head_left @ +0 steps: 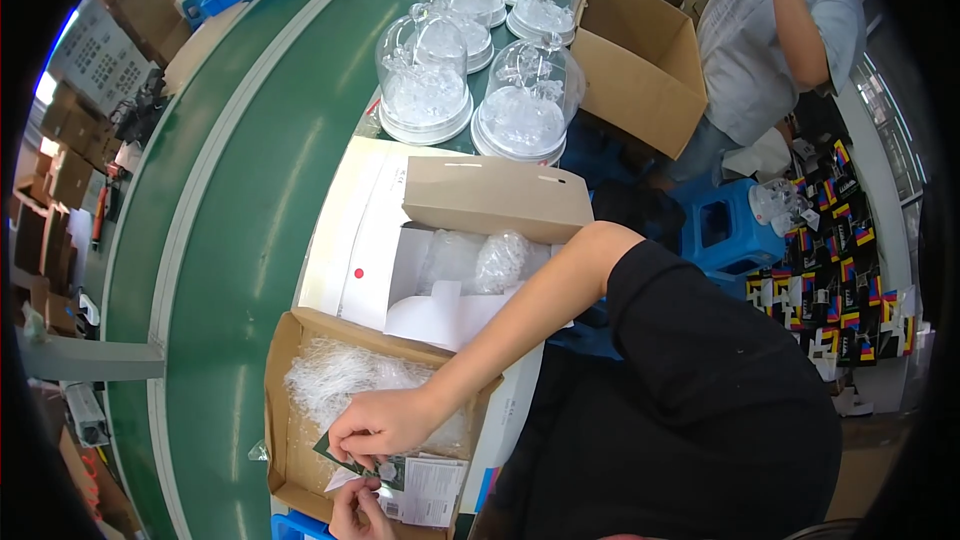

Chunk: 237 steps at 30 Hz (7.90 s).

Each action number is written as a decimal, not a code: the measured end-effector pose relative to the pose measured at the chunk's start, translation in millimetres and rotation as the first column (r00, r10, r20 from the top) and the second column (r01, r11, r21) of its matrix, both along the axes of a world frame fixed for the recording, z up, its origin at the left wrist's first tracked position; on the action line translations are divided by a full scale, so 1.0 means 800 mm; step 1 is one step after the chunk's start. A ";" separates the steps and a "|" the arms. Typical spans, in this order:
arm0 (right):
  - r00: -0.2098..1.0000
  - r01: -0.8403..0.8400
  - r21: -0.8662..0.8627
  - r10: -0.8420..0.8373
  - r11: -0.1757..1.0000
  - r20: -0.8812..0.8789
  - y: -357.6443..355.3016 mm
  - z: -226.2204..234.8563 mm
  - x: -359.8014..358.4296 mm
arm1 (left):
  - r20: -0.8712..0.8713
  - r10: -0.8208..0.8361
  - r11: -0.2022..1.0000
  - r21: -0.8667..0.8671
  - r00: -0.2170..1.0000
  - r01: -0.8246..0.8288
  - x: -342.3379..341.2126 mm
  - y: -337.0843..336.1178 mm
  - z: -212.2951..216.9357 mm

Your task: Packaging electrical components and instruction manuals into boxes at a factory assembly line.

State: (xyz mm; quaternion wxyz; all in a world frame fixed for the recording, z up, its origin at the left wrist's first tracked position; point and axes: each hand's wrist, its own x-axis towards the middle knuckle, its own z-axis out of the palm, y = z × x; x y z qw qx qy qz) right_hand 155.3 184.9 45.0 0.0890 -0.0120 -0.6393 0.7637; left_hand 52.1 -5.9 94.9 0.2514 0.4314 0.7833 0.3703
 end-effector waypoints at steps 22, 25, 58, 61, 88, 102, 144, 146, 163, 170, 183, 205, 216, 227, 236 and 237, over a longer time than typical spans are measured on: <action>0.976 0.214 0.280 -0.212 0.936 -0.040 -0.003 0.001 0.002 | -0.156 -0.010 0.917 0.392 0.988 0.071 -0.022 -0.024 -0.025; 0.975 0.220 0.153 -0.213 0.963 -0.061 -0.002 0.003 0.002 | -0.137 -0.010 0.942 0.330 0.991 0.055 -0.015 -0.017 -0.020; 0.976 0.098 0.282 -0.037 0.954 -0.213 0.001 -0.003 0.009 | -0.019 -0.031 0.984 0.177 0.999 0.034 0.002 -0.001 -0.016; 0.976 0.090 0.282 -0.029 0.955 -0.215 0.001 -0.003 0.008 | 0.050 0.025 0.979 0.201 0.998 -0.034 0.004 -0.002 -0.019; 0.976 0.029 0.358 0.050 0.933 -0.210 0.001 -0.002 0.009 | 0.005 0.007 0.981 0.196 1.000 -0.008 0.003 0.001 -0.017; 0.967 0.030 0.362 0.064 0.932 -0.245 0.002 -0.004 0.010 | 0.008 0.015 0.980 0.197 1.000 -0.016 0.003 0.002 -0.019; 0.982 0.049 0.286 0.007 0.957 -0.191 0.002 -0.001 0.007 | -0.042 0.017 0.974 0.226 0.999 -0.007 0.001 0.004 -0.017; 0.982 0.033 0.296 0.024 0.955 -0.186 0.002 -0.002 0.008 | -0.052 0.007 0.974 0.225 0.999 0.005 0.001 0.002 -0.018; 0.972 0.044 0.354 0.042 0.934 -0.231 0.003 -0.004 0.009 | -0.141 -0.042 0.981 0.184 0.989 0.068 0.000 0.007 -0.012; 0.977 0.041 0.339 0.033 0.940 -0.211 0.001 -0.002 0.009 | -0.114 -0.029 0.982 0.185 0.993 0.050 0.001 0.006 -0.011; 0.973 0.042 0.360 0.043 0.932 -0.225 0.002 -0.006 0.008 | -0.093 -0.030 0.981 0.187 0.995 0.047 0.001 0.006 -0.013; 0.967 0.040 0.375 0.058 0.926 -0.247 0.001 -0.008 0.008 | -0.038 -0.038 0.978 0.203 0.999 0.045 0.001 0.000 -0.019; 0.978 0.025 0.365 0.053 0.931 -0.203 0.000 -0.005 0.009 | -0.012 -0.006 0.982 0.187 1.000 0.008 0.003 0.000 -0.018; 0.981 0.047 0.408 0.035 0.912 -0.190 0.000 -0.007 0.009 | 0.001 -0.005 0.985 0.175 1.000 0.005 0.003 0.001 -0.018; 0.974 0.005 0.388 0.084 0.922 -0.212 0.001 -0.007 0.009 | -0.015 -0.015 0.985 0.172 1.000 0.018 0.004 0.001 -0.016; 0.973 0.006 0.383 0.083 0.924 -0.216 0.001 -0.006 0.009 | -0.016 -0.015 0.984 0.175 1.000 0.017 0.003 0.001 -0.016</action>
